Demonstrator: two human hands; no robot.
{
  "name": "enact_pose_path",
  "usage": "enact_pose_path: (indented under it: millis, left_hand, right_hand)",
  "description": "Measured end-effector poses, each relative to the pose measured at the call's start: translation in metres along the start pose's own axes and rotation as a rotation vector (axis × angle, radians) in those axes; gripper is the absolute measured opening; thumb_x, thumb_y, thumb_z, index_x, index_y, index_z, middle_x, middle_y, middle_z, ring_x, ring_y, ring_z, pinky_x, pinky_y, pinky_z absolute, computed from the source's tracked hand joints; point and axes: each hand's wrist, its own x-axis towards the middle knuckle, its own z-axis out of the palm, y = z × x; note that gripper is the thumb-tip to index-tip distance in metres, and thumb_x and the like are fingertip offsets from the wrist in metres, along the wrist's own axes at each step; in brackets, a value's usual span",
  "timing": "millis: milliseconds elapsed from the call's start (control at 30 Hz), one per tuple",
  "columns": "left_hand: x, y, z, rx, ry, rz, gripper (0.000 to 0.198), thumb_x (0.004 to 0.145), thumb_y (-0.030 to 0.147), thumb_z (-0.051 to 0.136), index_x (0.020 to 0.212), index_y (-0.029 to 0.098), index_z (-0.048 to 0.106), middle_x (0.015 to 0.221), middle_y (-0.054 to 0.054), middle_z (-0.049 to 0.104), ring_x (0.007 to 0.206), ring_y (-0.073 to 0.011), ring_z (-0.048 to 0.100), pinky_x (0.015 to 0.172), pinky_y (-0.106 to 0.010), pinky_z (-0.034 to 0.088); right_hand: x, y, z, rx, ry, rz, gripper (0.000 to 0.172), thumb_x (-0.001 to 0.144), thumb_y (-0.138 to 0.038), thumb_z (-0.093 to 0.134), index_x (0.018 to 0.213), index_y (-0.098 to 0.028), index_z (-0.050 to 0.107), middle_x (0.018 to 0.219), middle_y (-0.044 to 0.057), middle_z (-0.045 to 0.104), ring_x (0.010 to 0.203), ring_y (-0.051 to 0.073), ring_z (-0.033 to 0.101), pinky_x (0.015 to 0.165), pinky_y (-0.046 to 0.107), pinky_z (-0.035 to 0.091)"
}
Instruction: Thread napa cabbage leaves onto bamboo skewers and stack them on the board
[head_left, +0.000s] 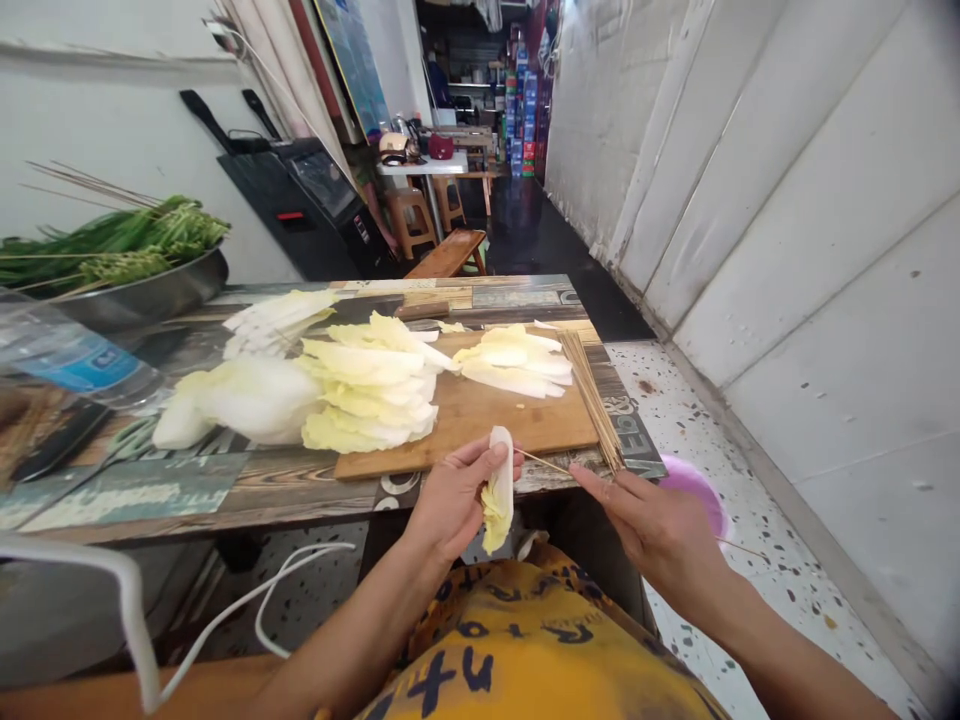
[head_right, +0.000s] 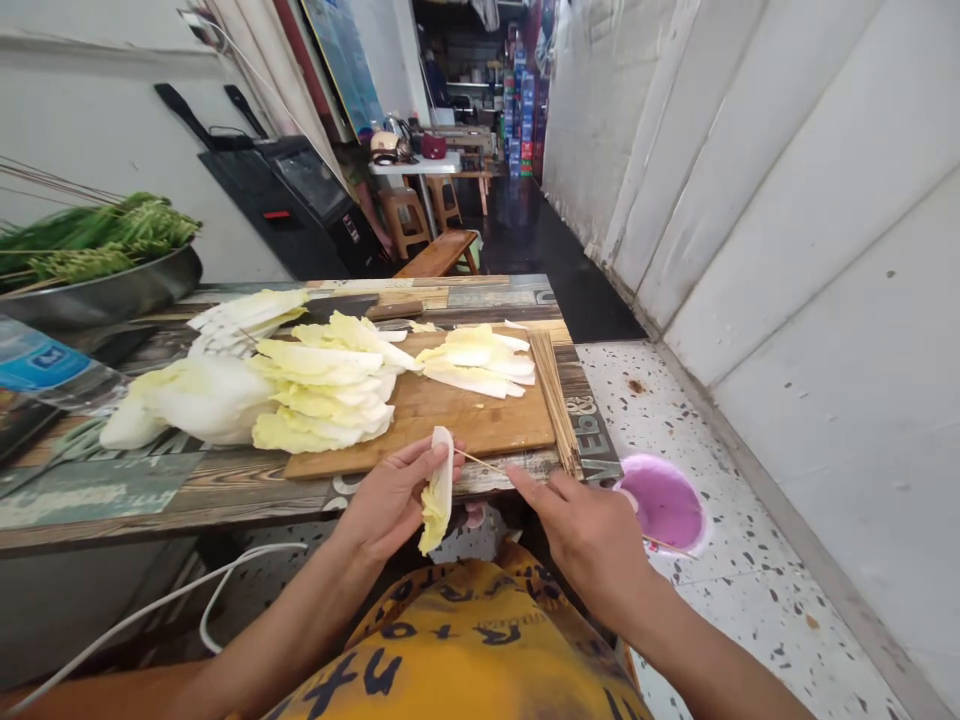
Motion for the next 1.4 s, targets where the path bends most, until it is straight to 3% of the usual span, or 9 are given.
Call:
enact_pose_path:
  millis: [300,633,867,1033,1233,1400]
  left_hand:
    - [-0.001,0.004,-0.001,-0.012,-0.001,-0.032,0.037,0.045,0.031,0.089,0.072,0.012,0.072,0.065,-0.004,0.069,0.055,-0.0103,0.060,0.057,-0.020,0.050]
    - [0.000,0.002,0.000,-0.036,-0.024,0.024,0.031,0.055,0.031,0.086,0.076,0.014,0.071,0.071,-0.003,0.070,0.064,-0.0133,0.065,0.061,-0.022,0.053]
    - [-0.003,0.002,-0.002,0.021,-0.093,0.004,0.042,0.052,0.031,0.087,0.088,0.017,0.073,0.074,-0.003,0.071,0.062,-0.0125,0.064,0.061,-0.022,0.052]
    - [-0.001,-0.004,-0.006,0.054,-0.044,0.045,0.036,0.051,0.035,0.087,0.078,0.015,0.074,0.074,-0.004,0.072,0.062,-0.0118,0.063,0.056,-0.019,0.048]
    - [-0.001,-0.005,-0.004,0.062,-0.006,0.044,0.035,0.045,0.036,0.088,0.068,0.014,0.074,0.063,-0.003,0.069,0.058,-0.0129,0.061,0.055,-0.021,0.048]
    - [-0.003,-0.006,-0.003,0.107,-0.042,0.059,0.034,0.050,0.039,0.086,0.069,0.014,0.073,0.058,-0.002,0.066,0.048,-0.0115,0.056,0.050,-0.023,0.047]
  right_hand:
    - [0.006,0.001,0.000,-0.040,-0.017,-0.033,0.042,0.092,-0.012,0.040,0.127,-0.026,0.058,0.064,-0.002,0.056,0.047,0.009,0.042,0.046,0.027,0.022]
    - [0.010,0.000,0.000,-0.005,0.000,-0.028,0.041,0.092,-0.011,0.037,0.125,-0.024,0.059,0.062,-0.001,0.056,0.048,0.010,0.045,0.047,0.026,0.024]
    - [0.008,0.004,-0.002,0.042,-0.031,-0.027,0.041,0.092,-0.010,0.038,0.125,-0.022,0.059,0.065,0.000,0.057,0.053,0.011,0.049,0.049,0.026,0.028]
    - [0.006,0.004,-0.004,0.086,-0.042,-0.010,0.039,0.093,-0.013,0.039,0.125,-0.022,0.059,0.067,0.000,0.060,0.053,0.011,0.052,0.049,0.024,0.034]
    - [0.004,0.003,-0.004,0.165,-0.053,0.033,0.039,0.093,-0.013,0.038,0.124,-0.022,0.060,0.082,0.005,0.071,0.065,0.013,0.063,0.058,0.023,0.046]
    - [0.002,0.006,-0.002,0.266,-0.050,0.041,0.034,0.093,-0.015,0.042,0.121,-0.021,0.061,0.099,0.007,0.072,0.077,0.016,0.068,0.069,0.027,0.054]
